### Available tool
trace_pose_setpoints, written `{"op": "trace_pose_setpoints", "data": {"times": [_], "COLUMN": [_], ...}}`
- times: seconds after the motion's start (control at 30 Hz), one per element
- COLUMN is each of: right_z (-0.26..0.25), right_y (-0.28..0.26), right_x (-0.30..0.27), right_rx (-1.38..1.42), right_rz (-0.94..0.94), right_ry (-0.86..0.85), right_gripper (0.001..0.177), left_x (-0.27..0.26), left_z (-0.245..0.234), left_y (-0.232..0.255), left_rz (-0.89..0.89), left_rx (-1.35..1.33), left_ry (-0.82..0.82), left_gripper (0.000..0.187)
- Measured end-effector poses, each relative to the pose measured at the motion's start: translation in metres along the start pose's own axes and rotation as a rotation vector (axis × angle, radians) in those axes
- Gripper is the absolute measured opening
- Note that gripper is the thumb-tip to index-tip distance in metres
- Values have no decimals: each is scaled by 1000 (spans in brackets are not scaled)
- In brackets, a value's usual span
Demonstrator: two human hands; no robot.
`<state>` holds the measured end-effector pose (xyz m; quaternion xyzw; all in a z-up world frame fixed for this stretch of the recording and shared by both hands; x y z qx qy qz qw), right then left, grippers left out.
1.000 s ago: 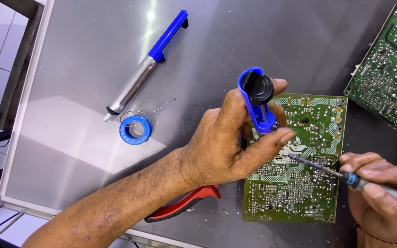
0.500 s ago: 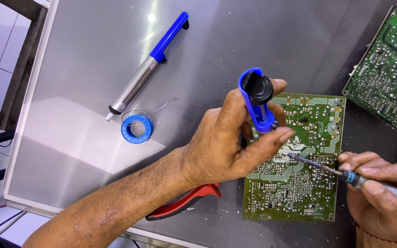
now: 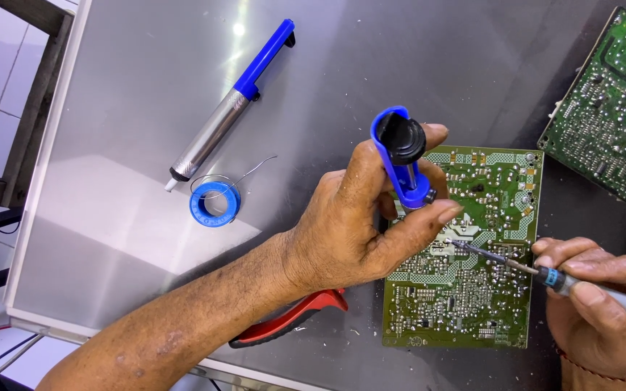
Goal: The person uses a soldering iron and a desoldering pump to remove components from a green circuit board. They heat the solder joints with the iron and then use the pump to extract the molten solder, repeating this process on multiple points of the board.
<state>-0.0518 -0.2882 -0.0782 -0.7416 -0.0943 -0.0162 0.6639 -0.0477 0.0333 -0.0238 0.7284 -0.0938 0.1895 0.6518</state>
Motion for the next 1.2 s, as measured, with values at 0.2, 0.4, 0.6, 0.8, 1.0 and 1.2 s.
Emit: {"op": "trace_pose_setpoints", "data": {"times": [0.2,0.4,0.6,0.8,1.0,1.2], "right_z": [4,-1,7,-1,3,1], "right_y": [-2,2,-3,1,-2,0], "right_x": [2,0,3,1,3,2], "right_rx": [31,-11,50,3,17,8], "right_rz": [-11,-8,-18,-5,-16,-2], "right_ry": [10,16,36,3,3,-2], "right_gripper": [23,23,24,23,23,23], "left_x": [1,1,0,1,0,1], "left_z": [0,0,0,-1,-2,-2], "left_y": [1,1,-1,1,1,2], "left_rz": [24,15,62,-16,-44,-25], "left_rx": [-4,-2,-6,-3,3,2], "left_ry": [0,-2,9,1,-29,-34], "left_gripper": [42,40,40,45,53,50]}}
Point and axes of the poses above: each hand's wrist, its own x-axis towards the middle knuckle, its own z-axis out of the palm, y = z × x, the point moved 3 cm from there along x, towards the middle knuckle, and after that the axes turned 8 degrees about y, right-handed, at the moved point
